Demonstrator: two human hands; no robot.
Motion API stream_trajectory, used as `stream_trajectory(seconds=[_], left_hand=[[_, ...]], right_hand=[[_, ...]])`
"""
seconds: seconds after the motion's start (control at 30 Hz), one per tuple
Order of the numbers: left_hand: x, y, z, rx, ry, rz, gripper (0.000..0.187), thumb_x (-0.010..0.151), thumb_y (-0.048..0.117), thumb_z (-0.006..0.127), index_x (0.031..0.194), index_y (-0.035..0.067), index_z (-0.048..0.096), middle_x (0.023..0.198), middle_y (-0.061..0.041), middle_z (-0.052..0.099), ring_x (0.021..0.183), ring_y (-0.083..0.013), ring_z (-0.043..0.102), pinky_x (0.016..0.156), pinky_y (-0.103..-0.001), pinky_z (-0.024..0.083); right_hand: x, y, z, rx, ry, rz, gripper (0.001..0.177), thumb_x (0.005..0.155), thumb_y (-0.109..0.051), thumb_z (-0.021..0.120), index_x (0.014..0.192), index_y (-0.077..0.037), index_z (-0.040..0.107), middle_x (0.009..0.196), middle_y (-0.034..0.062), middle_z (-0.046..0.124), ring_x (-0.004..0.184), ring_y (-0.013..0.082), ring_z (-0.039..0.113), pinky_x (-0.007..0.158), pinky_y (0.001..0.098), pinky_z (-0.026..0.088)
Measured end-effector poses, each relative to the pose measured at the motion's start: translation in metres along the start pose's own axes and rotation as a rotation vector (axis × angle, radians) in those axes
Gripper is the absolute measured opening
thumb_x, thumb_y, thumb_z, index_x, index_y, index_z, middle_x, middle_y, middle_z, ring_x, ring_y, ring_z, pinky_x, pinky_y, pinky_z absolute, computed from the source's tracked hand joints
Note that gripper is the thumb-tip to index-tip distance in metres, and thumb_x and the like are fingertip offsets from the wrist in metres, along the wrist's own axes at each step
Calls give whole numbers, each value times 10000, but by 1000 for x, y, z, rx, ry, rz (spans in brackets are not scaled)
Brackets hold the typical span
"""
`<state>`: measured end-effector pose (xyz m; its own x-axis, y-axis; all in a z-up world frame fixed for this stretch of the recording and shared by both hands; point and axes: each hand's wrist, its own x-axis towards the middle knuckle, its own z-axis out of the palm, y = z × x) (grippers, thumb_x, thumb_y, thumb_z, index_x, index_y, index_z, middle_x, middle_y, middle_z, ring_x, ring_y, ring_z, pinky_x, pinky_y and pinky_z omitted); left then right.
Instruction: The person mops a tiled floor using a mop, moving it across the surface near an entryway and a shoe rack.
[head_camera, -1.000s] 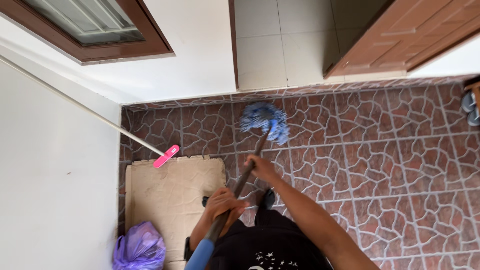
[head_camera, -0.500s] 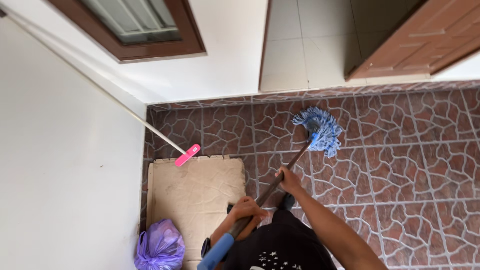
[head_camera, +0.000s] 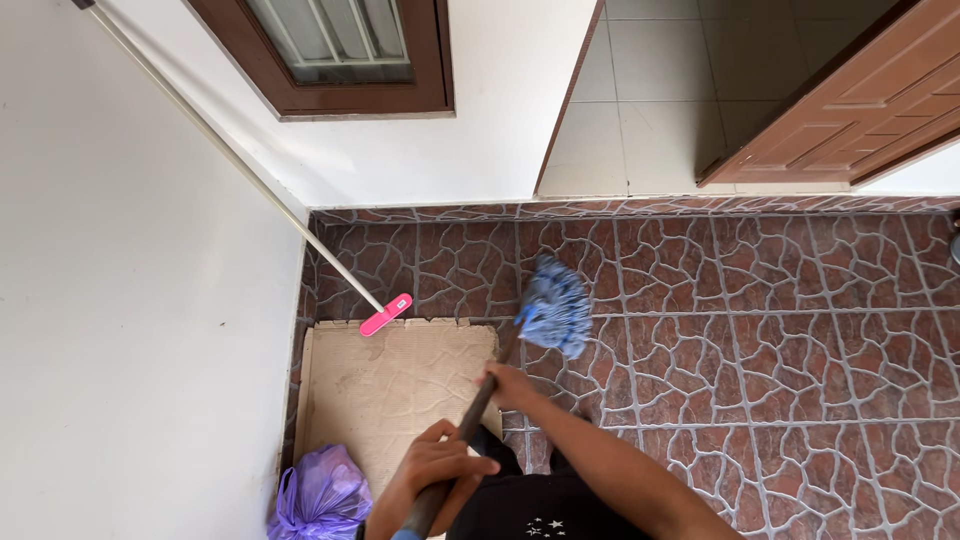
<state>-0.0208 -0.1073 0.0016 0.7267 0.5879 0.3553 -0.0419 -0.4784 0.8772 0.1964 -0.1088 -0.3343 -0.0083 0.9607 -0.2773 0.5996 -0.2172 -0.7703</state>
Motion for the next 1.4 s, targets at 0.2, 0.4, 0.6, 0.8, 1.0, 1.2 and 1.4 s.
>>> stream_trajectory(seconds=[0.2, 0.4, 0.6, 0.8, 1.0, 1.2, 1.4], left_hand=[[-23, 27, -3, -36, 96, -111, 124, 871, 25, 769, 991, 53, 788, 620, -26, 673, 542, -148, 578, 754, -358, 475], [-34, 35, 26, 31, 177, -109, 164, 896, 145, 792, 1023, 42, 776, 657, -36, 709, 685, -205, 527, 712, -362, 464], [-27, 31, 100, 35, 219, -30, 198, 900, 186, 773, 1060, 70, 754, 633, -13, 658, 645, -187, 538, 734, -365, 471], [-5, 27, 225, -31, 297, 79, 124, 964, 164, 741, 1067, 99, 722, 836, -55, 743, 734, -218, 626, 802, -378, 479], [12, 24, 336, -164, 201, -34, 140, 947, 159, 740, 1068, 89, 744, 828, -48, 698, 778, -236, 655, 816, -376, 494], [10, -1, 410, -189, 70, -18, 82, 981, 126, 711, 1051, 87, 729, 928, -67, 740, 877, -246, 692, 905, -385, 478], [-16, 15, 416, -223, -87, -115, 109, 1003, 105, 693, 1088, 87, 758, 953, -52, 734, 921, -233, 705, 1048, -396, 457]], right_hand=[[-19, -32, 24, 122, -96, -79, 315, 924, -361, 745, 885, -94, 583, 736, 124, 657, 685, 317, 671, 659, 410, 511], [-42, -18, -5, 50, -187, -128, 341, 925, -405, 746, 898, -99, 598, 744, 126, 663, 719, 344, 661, 658, 443, 485], [-87, 39, -56, 7, -127, -86, 341, 903, -427, 744, 884, -116, 605, 767, 130, 667, 745, 359, 668, 656, 473, 488], [-140, 144, -125, -13, -125, -71, 336, 939, -380, 750, 854, -89, 606, 782, 132, 677, 749, 338, 687, 698, 435, 518], [-201, 238, -191, -40, -66, 72, 113, 899, -230, 716, 942, -139, 664, 939, 51, 771, 909, 271, 751, 739, 392, 536], [-264, 277, -227, -87, 196, 176, 238, 963, -332, 700, 989, -120, 593, 902, 129, 722, 882, 367, 711, 759, 455, 529], [-309, 267, -217, -108, 268, 352, 537, 868, -418, 732, 1305, -196, 514, 1042, 205, 689, 985, 413, 686, 824, 484, 518]])
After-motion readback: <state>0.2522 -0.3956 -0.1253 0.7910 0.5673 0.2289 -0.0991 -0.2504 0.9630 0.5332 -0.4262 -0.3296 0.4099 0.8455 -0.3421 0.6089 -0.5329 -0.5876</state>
